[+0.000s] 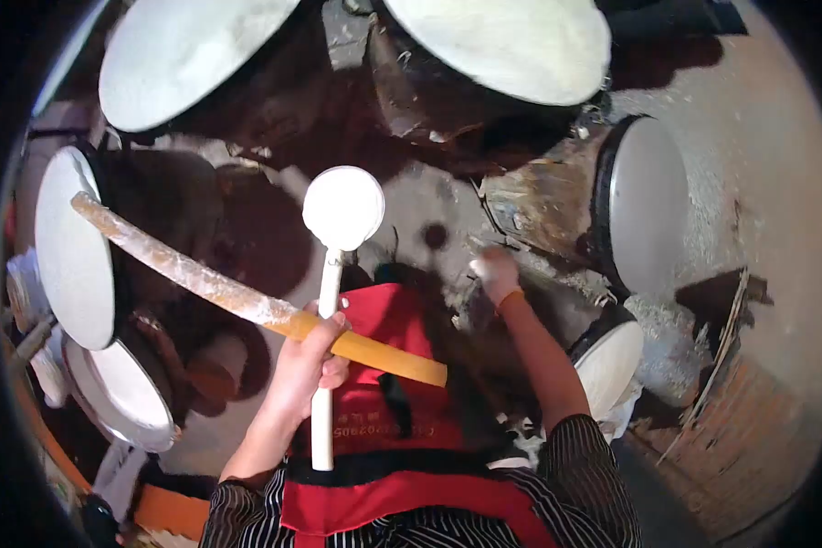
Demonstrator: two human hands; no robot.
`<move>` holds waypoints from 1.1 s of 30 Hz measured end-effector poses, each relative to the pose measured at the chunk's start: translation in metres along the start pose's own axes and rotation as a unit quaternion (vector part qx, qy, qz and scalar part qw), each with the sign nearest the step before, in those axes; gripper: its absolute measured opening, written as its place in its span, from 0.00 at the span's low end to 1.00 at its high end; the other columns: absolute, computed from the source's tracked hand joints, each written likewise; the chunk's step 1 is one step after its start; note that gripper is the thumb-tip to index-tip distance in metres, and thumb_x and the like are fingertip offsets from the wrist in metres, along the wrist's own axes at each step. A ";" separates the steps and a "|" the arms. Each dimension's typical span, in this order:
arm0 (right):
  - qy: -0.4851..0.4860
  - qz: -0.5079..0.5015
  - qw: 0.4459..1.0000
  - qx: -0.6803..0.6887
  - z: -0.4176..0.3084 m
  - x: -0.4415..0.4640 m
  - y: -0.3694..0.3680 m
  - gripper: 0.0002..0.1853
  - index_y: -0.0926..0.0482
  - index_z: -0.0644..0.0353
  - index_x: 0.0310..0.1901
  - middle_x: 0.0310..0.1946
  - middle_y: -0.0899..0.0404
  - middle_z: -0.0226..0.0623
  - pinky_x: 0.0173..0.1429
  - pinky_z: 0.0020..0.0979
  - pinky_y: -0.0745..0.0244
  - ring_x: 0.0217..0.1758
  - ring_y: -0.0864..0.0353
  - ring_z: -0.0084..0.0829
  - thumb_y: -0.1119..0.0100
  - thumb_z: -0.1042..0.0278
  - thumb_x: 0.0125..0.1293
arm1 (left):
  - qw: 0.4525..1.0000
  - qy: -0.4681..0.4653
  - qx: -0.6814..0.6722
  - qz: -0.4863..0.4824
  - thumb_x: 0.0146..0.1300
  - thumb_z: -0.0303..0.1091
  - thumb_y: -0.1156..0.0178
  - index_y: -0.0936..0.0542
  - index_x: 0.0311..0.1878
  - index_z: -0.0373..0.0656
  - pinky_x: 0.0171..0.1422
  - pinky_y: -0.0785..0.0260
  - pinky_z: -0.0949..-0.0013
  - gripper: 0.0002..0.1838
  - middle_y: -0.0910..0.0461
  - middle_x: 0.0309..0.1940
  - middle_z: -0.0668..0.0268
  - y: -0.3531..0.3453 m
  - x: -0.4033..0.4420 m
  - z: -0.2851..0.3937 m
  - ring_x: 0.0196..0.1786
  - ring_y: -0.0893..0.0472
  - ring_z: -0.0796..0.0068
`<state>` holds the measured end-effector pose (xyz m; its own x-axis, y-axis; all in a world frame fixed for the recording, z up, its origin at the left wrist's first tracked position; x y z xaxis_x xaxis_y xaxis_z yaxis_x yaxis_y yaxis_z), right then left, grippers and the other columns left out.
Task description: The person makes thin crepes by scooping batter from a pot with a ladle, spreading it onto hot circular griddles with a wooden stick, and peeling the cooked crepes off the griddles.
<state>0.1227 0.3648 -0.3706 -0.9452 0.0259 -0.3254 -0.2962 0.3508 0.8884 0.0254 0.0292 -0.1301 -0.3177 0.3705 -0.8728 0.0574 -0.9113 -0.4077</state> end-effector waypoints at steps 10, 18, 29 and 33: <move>-0.351 0.170 0.668 0.634 0.208 0.036 -0.080 0.06 0.28 0.59 0.31 0.28 0.30 0.24 0.42 0.26 0.29 0.35 0.31 0.22 0.47 0.72 0.68 | 0.992 0.051 -0.081 0.081 0.68 0.33 0.47 0.36 0.53 0.46 0.13 0.52 0.84 0.14 0.32 0.30 0.71 -0.004 0.020 -0.022 0.14 0.42 0.89; -0.494 0.228 0.296 0.785 0.243 0.020 -0.123 0.04 0.25 0.62 0.41 0.32 0.26 0.29 0.43 0.30 0.24 0.36 0.27 0.25 0.48 0.73 0.68 | 0.991 0.070 -0.095 0.069 0.68 0.32 0.48 0.36 0.55 0.46 0.13 0.52 0.82 0.14 0.31 0.33 0.71 -0.028 0.024 -0.018 0.14 0.42 0.88; -0.049 -0.081 0.976 0.197 0.085 0.048 0.001 0.07 0.25 0.66 0.40 0.40 0.22 0.43 0.47 0.30 0.25 0.45 0.21 0.34 0.46 0.71 0.64 | 0.996 0.035 -0.067 0.054 0.67 0.33 0.48 0.36 0.54 0.45 0.14 0.52 0.84 0.15 0.34 0.28 0.72 -0.030 0.024 -0.019 0.15 0.43 0.89; 0.420 -0.046 0.890 0.173 -0.194 0.017 0.183 0.20 0.29 0.68 0.53 0.45 0.22 0.47 0.54 0.30 0.26 0.52 0.21 0.38 0.43 0.70 0.60 | 0.999 0.014 0.006 0.033 0.68 0.33 0.49 0.36 0.50 0.44 0.15 0.50 0.81 0.11 0.33 0.29 0.70 -0.030 0.018 -0.020 0.16 0.40 0.87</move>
<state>0.0259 0.2477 -0.1507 -0.7319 -0.6747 0.0951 -0.4543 0.5872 0.6699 0.0364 0.0670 -0.1391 -0.2864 0.3136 -0.9053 0.0653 -0.9363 -0.3450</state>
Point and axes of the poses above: each hand's wrist, its own x-axis towards the middle knuckle, its own y-axis out of the back of the hand, z = x × y, the point moved 8 cm from there along x, towards the middle knuckle
